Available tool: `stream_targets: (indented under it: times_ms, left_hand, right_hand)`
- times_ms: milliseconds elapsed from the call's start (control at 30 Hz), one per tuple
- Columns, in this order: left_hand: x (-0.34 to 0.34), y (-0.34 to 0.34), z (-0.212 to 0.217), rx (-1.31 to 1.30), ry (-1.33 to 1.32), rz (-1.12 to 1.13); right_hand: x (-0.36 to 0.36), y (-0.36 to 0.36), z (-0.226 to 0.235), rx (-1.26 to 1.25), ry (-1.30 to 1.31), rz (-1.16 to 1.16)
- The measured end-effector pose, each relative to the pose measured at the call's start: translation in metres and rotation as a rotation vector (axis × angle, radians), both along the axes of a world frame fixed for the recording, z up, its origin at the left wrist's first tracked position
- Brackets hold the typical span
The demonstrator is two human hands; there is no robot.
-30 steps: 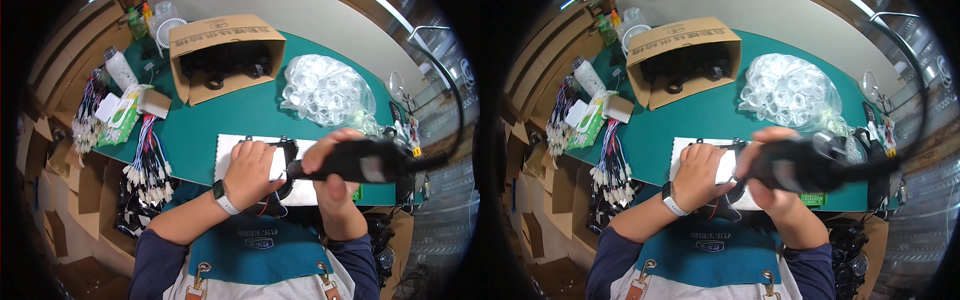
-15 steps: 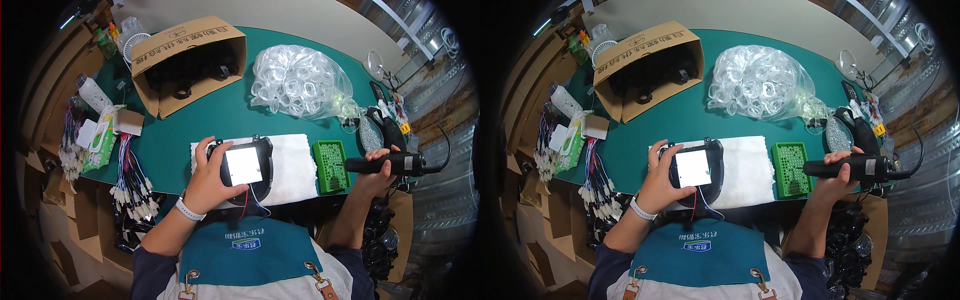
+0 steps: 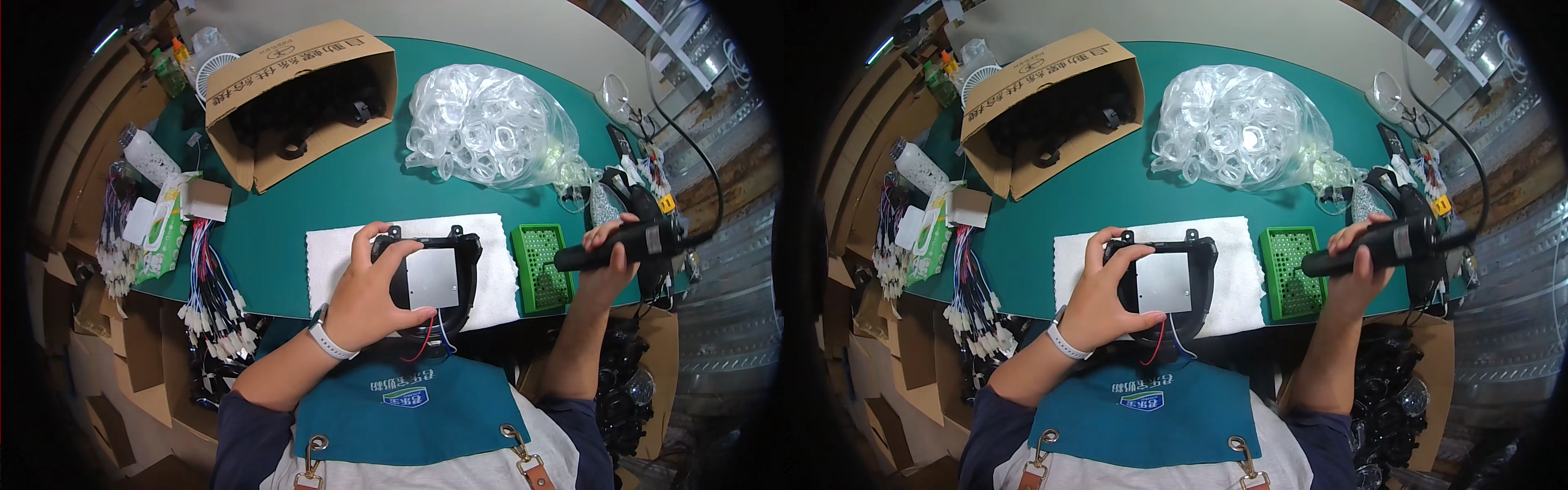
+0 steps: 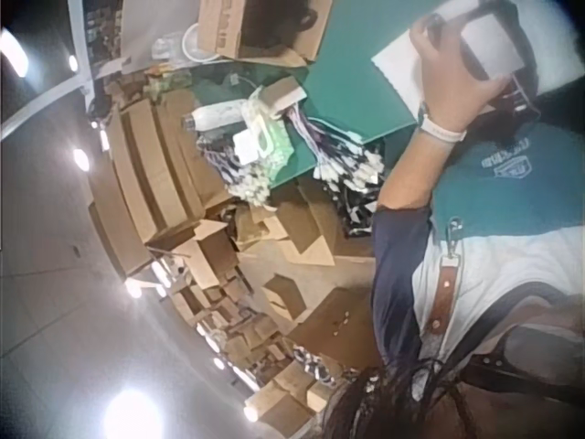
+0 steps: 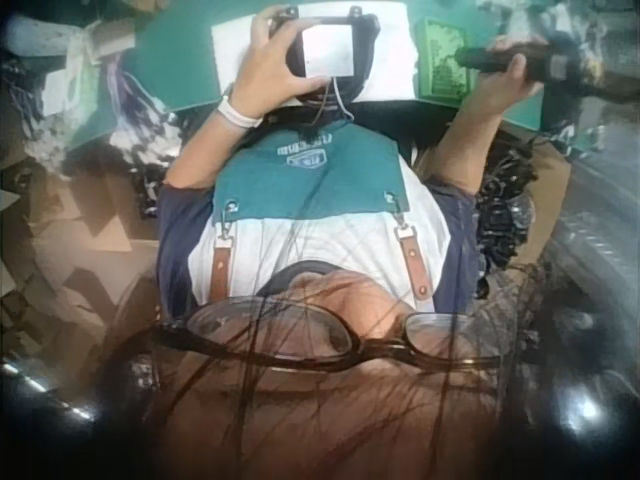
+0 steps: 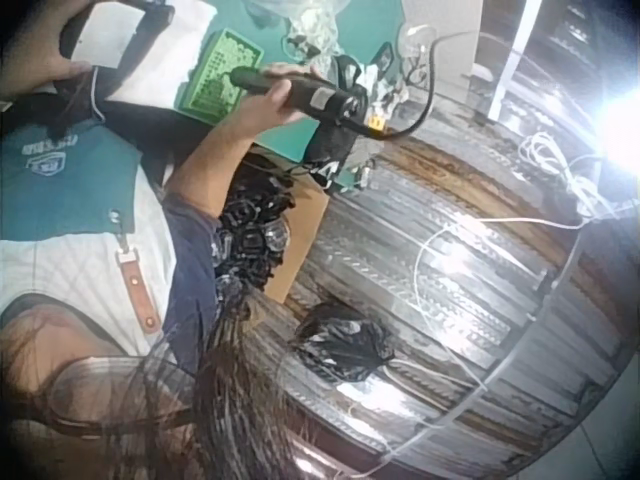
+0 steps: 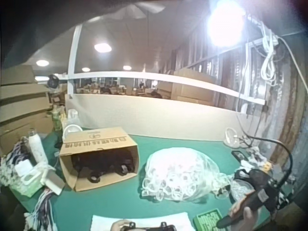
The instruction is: The person assembles electronic components, including an electronics housing, mounting bracket, wiring harness, and plastic lenses, using an electric screwdriver.
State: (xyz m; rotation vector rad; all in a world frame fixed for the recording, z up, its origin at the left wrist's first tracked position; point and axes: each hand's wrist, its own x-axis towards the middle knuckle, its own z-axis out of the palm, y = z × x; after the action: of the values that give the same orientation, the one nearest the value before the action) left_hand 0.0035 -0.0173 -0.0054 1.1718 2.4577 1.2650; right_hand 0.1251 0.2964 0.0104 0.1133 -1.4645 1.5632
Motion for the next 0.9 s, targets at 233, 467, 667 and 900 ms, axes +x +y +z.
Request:
stream_targets:
  times_ms: [233, 467, 667, 900]
  left_hand:
    - [-0.001, 0.004, -0.017, 0.116, -0.096, 0.017]
    - [-0.003, 0.002, -0.018, 0.050, 0.024, -0.021]
    - [-0.003, 0.000, -0.019, 0.066, -0.032, -0.020]
    - [-0.003, 0.000, -0.025, 0.131, 0.017, -0.018]
  right_hand:
    - [-0.016, -0.052, 0.004, -0.064, -0.037, -0.731]
    - [-0.008, -0.052, 0.018, -0.111, 0.054, -0.593]
    - [0.000, -0.095, 0.067, -0.176, 0.318, -0.230]
    - [-0.032, -0.168, 0.058, -0.131, 0.126, 0.164]
